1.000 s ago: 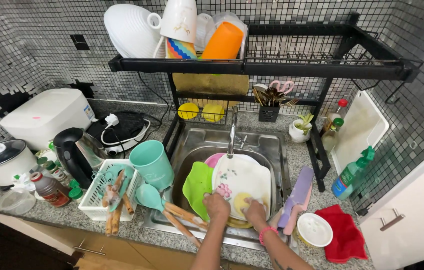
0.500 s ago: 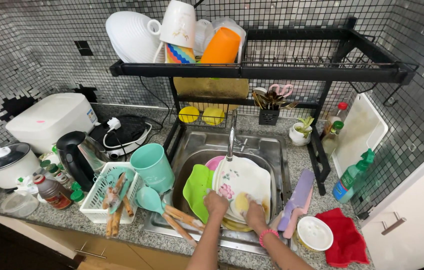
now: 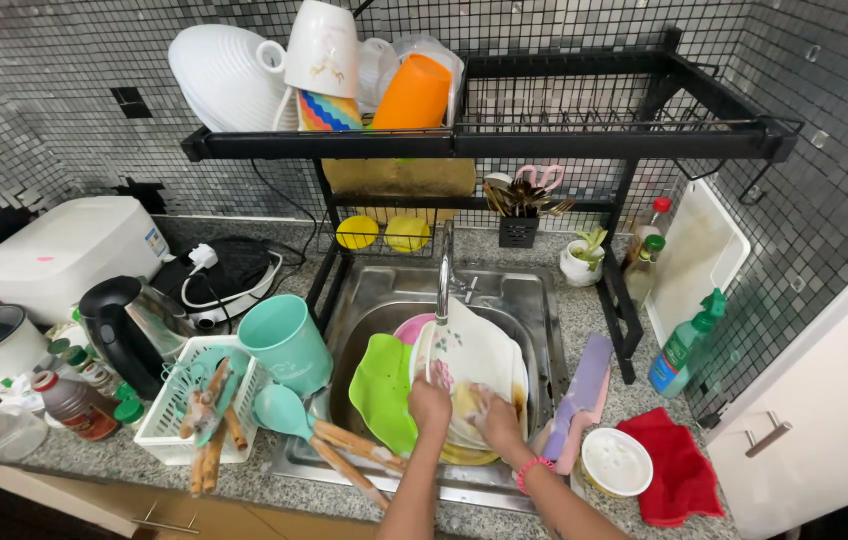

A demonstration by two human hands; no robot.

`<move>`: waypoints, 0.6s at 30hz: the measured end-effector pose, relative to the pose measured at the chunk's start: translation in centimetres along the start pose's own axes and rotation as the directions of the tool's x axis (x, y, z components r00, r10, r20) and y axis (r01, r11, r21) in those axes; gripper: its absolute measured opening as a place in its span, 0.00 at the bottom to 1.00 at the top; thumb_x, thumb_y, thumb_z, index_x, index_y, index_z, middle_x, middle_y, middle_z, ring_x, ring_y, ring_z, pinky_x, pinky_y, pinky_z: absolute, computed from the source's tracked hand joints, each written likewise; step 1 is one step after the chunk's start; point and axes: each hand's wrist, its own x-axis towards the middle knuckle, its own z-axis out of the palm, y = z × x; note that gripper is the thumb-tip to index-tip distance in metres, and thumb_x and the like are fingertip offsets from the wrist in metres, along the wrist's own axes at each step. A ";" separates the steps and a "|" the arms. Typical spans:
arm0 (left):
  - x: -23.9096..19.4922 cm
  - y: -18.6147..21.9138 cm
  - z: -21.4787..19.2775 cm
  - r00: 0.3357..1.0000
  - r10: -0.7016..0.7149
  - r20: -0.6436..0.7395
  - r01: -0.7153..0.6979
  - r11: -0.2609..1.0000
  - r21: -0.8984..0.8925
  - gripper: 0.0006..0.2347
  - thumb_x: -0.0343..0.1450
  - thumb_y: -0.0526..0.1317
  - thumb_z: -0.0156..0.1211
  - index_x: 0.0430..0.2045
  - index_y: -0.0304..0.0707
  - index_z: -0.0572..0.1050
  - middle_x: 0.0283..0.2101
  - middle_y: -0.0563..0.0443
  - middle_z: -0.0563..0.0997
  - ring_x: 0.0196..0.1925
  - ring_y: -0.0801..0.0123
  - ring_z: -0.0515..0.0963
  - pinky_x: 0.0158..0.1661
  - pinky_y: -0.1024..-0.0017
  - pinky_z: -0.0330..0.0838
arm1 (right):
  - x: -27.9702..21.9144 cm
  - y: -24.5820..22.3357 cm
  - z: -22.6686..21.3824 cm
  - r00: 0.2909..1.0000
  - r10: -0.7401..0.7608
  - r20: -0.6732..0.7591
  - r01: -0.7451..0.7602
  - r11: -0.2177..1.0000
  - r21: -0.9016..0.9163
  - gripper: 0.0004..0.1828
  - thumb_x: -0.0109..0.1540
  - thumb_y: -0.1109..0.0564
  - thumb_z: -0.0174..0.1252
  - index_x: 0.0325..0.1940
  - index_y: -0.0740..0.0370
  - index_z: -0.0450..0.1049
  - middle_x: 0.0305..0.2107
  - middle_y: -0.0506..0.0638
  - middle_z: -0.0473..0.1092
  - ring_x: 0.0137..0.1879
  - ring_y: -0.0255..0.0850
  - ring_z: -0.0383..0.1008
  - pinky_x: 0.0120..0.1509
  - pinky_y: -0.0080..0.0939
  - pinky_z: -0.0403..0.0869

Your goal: The person washes a stack of dishes in a kitchen sink using a yellow sponge and running water. They scrub and rinse a white bowl, a white plate with a floral pattern, a green plate, and a pink plate, placing each item aside after cleaning.

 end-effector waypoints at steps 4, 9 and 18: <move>-0.7 -1.2 -2.4 0.998 -0.014 -0.057 0.014 1.000 -0.003 0.16 0.76 0.50 0.51 0.41 0.38 0.80 0.40 0.30 0.83 0.46 0.34 0.80 0.48 0.46 0.73 | 0.9 2.4 2.1 0.950 -0.305 -0.068 0.312 0.929 0.198 0.30 0.52 0.70 0.60 0.60 0.62 0.72 0.52 0.58 0.77 0.60 0.49 0.79 0.61 0.43 0.75; -0.5 -4.2 -3.7 0.968 -0.182 -0.173 0.126 0.948 -0.292 0.15 0.76 0.48 0.49 0.38 0.36 0.80 0.35 0.33 0.84 0.38 0.41 0.84 0.41 0.52 0.75 | -1.4 -4.6 0.8 0.921 -0.370 -0.122 0.344 0.920 -0.189 0.20 0.53 0.71 0.56 0.49 0.66 0.79 0.41 0.65 0.76 0.50 0.61 0.77 0.56 0.52 0.75; -3.2 1.5 -8.6 0.926 0.067 -0.373 -0.103 0.991 -0.079 0.14 0.78 0.46 0.46 0.35 0.34 0.76 0.30 0.30 0.81 0.34 0.35 0.81 0.36 0.45 0.72 | -2.8 -6.0 5.5 0.885 -0.423 -0.193 0.428 0.903 -0.017 0.16 0.55 0.68 0.55 0.45 0.69 0.80 0.39 0.68 0.77 0.48 0.61 0.79 0.55 0.51 0.76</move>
